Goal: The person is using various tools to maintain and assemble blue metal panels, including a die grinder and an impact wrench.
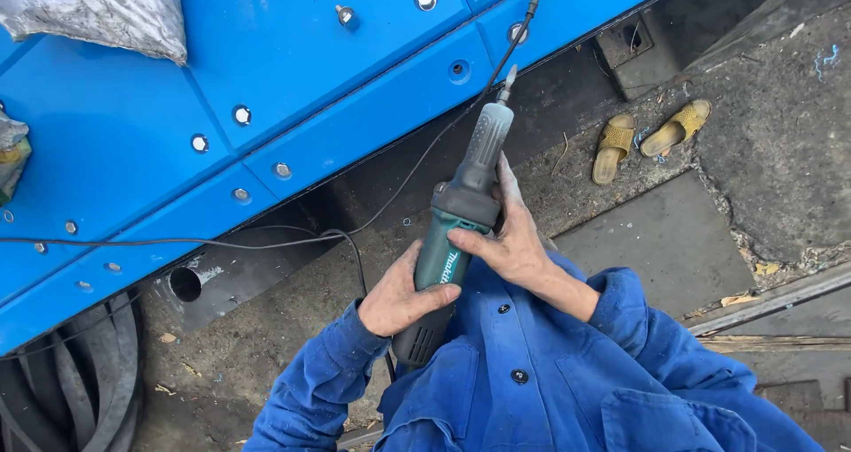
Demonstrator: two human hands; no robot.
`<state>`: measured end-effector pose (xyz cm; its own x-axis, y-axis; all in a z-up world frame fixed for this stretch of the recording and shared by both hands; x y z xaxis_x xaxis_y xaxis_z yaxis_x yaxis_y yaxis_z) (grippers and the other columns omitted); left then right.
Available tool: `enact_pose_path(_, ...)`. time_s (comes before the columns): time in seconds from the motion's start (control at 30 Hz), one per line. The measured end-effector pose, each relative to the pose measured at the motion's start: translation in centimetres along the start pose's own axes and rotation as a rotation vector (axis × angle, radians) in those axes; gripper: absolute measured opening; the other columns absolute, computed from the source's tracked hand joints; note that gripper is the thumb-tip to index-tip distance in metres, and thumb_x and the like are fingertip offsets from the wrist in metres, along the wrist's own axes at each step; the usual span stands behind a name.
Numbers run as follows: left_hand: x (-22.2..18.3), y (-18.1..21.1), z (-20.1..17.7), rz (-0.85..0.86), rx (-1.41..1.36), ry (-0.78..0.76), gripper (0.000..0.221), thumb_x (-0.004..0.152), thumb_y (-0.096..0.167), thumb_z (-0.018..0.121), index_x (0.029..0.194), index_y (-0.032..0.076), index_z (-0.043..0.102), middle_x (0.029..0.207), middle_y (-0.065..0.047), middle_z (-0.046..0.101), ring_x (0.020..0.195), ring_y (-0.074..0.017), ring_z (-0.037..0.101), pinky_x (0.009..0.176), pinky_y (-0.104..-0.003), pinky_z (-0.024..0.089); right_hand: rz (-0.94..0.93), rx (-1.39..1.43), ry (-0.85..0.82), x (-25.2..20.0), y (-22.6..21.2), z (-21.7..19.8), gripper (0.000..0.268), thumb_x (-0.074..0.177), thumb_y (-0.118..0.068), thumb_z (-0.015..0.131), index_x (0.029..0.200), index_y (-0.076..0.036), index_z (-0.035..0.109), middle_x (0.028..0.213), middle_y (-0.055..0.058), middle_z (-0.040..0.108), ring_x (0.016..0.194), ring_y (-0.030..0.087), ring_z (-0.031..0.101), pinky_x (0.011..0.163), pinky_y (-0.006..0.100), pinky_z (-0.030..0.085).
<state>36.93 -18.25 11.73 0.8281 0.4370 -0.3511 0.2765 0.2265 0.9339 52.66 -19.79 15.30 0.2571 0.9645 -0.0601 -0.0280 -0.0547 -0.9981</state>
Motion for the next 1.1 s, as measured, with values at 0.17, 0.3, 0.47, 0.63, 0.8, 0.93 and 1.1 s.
enact_pose_path(0.17,-1.2,-2.1,0.5,-0.152,-0.37,0.072,0.061,0.088,0.026,0.076,0.136,0.002,0.047,0.105,-0.005,0.061,0.094,-0.012,0.061,0.082,-0.029,0.055,0.16,-0.18,-0.044,2.0,2.2,1.6,0.109,0.086,-0.036,0.08,0.164,0.001,0.013,0.14,0.019,0.062,0.128,0.024,0.065,0.108,0.037,0.052)
enact_pose_path(0.3,-1.4,-2.8,1.2,-0.224,-0.634,0.176,0.057,0.089,0.023,0.073,0.137,0.003,0.048,0.099,-0.007,0.062,0.083,-0.0138,0.063,0.073,-0.03,0.055,0.219,-0.041,-0.245,4.2,5.3,1.8,0.09,0.098,-0.03,0.074,0.163,0.002,0.019,0.142,0.021,0.06,0.131,0.025,0.06,0.111,0.037,0.046)
enact_pose_path(0.47,0.3,-2.4,4.4,-0.277,-0.876,0.257,0.055,0.091,0.026,0.071,0.135,0.002,0.051,0.096,-0.009,0.067,0.077,-0.0172,0.069,0.068,-0.031,0.059,0.776,0.506,-0.184,8.5,11.4,-0.1,0.051,0.096,-0.032,0.071,0.131,-0.001,0.053,0.114,0.013,0.067,0.101,0.02,0.069,0.089,0.037,0.059)
enact_pose_path(0.63,5.3,-0.5,7.6,-0.271,-1.228,0.392,0.054,0.091,0.029,0.068,0.133,0.001,0.049,0.09,-0.012,0.068,0.069,-0.0225,0.071,0.06,-0.034,0.061,0.946,0.317,-0.199,12.0,15.2,-3.4,0.034,0.089,-0.027,0.073,0.112,-0.006,0.06,0.089,0.008,0.068,0.077,0.019,0.068,0.069,0.036,0.059)
enact_pose_path(0.8,8.5,-0.5,10.6,-0.197,-1.391,0.488,0.049,0.093,0.03,0.067,0.131,0.002,0.051,0.088,-0.013,0.069,0.066,-0.0229,0.072,0.06,-0.035,0.062,1.094,0.117,-0.177,12.5,16.5,-6.4,0.038,0.085,-0.027,0.078,0.111,-0.005,0.06,0.085,0.01,0.067,0.068,0.021,0.069,0.06,0.037,0.06)
enact_pose_path(0.93,9.7,-1.9,11.3,-0.135,-1.419,0.542,0.045,0.097,0.03,0.066,0.124,-0.004,0.054,0.089,-0.017,0.07,0.066,-0.0233,0.072,0.06,-0.035,0.061,1.033,0.093,-0.256,13.7,17.9,-6.6,0.038,0.085,-0.024,0.079,0.109,-0.004,0.057,0.083,0.011,0.067,0.066,0.021,0.067,0.058,0.038,0.059)
enact_pose_path(1.1,10.5,-0.7,10.8,-0.092,-1.419,0.518,0.04,0.098,0.033,0.062,0.115,-0.003,0.057,0.088,-0.016,0.072,0.066,-0.0228,0.073,0.06,-0.034,0.061,1.009,0.061,-0.285,14.8,16.6,-6.2,0.033,0.088,-0.025,0.076,0.108,-0.006,0.056,0.079,0.01,0.065,0.061,0.021,0.065,0.055,0.038,0.058)
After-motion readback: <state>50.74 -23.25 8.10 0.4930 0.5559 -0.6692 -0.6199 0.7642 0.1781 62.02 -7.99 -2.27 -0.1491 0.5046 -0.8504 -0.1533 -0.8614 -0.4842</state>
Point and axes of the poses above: each hand's wrist, its own x-axis towards the middle knuckle, its own z-axis out of the palm, y = z × x, the point moved 10 cm from there along x, towards the middle knuckle
